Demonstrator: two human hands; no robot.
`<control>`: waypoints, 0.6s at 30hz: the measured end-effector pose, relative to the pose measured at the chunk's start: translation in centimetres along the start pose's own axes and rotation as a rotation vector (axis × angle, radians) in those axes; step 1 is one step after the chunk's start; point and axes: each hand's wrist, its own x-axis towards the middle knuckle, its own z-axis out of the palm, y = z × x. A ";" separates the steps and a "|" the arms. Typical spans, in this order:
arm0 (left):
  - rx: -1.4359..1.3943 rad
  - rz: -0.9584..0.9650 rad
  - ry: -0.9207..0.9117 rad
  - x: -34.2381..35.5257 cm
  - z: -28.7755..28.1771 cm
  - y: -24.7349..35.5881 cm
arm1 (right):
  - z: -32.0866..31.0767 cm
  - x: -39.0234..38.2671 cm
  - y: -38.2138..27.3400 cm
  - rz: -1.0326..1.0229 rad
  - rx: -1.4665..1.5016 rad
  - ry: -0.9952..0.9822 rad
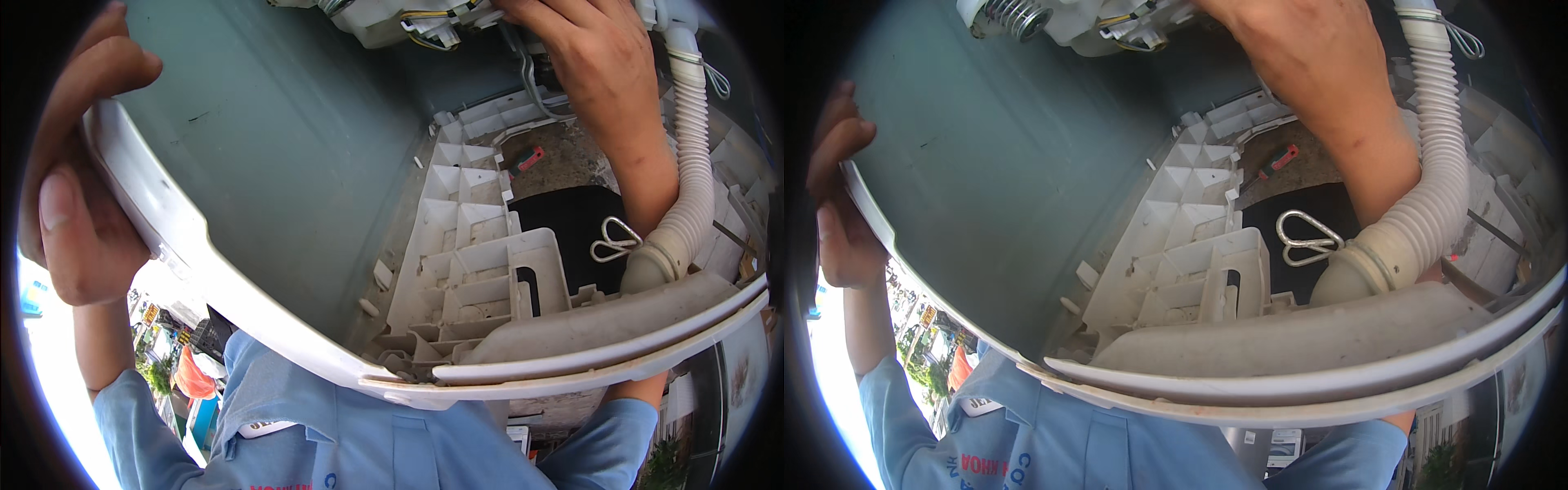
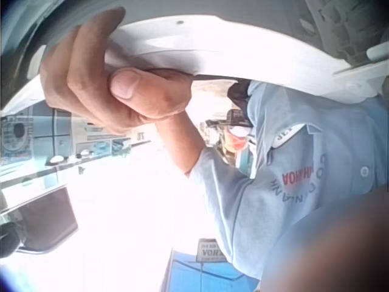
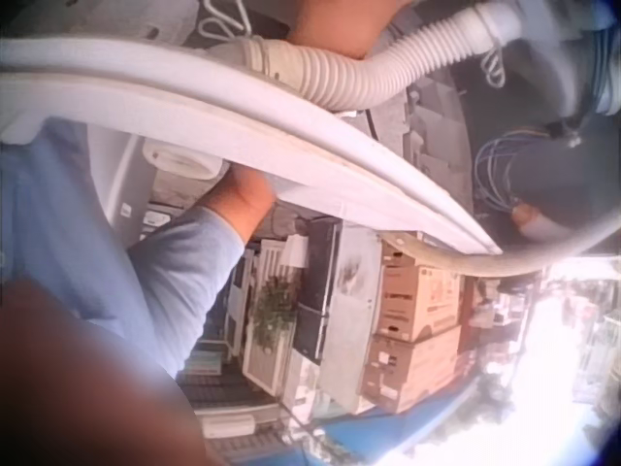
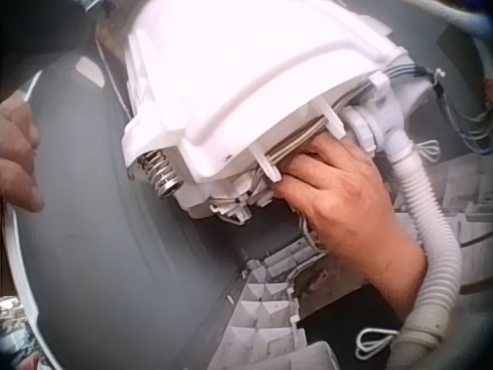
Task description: The person removes a white plastic component from the interior of a top-loading washing machine, disconnects a flexible hose, and manipulates internal wiring and parts. The person then retrieves a brown cloth and wipes the removed component before placing it back into the machine.
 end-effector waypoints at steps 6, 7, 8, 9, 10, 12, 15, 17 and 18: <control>-0.052 -0.012 0.027 -0.4 -0.1 -0.7 | -0.3 0.4 0.3 0.002 0.045 -0.032; -0.038 0.001 0.012 -0.3 -0.1 -0.5 | -0.3 0.5 0.2 -0.007 0.063 -0.040; -0.024 0.013 -0.003 -0.2 -0.2 -0.4 | -0.5 0.5 -0.1 0.039 0.070 -0.050; -0.003 0.024 -0.031 0.2 -0.3 0.4 | -0.6 0.5 -0.7 0.084 0.077 -0.061; 0.004 0.032 -0.042 0.3 -0.3 0.5 | -0.6 0.5 -0.9 0.129 0.084 -0.071; 0.012 0.053 -0.049 0.3 -0.7 0.4 | -0.2 0.2 -0.4 0.091 0.063 -0.035; -0.013 0.054 -0.001 -0.2 -0.1 0.2 | 0.1 0.0 -0.5 0.093 0.080 -0.002; -0.009 0.056 -0.015 -0.5 0.1 0.0 | -0.4 0.6 -0.4 0.083 0.028 -0.055; 0.004 0.063 -0.050 -0.4 0.1 -0.2 | -1.2 1.0 -0.5 0.062 -0.038 -0.115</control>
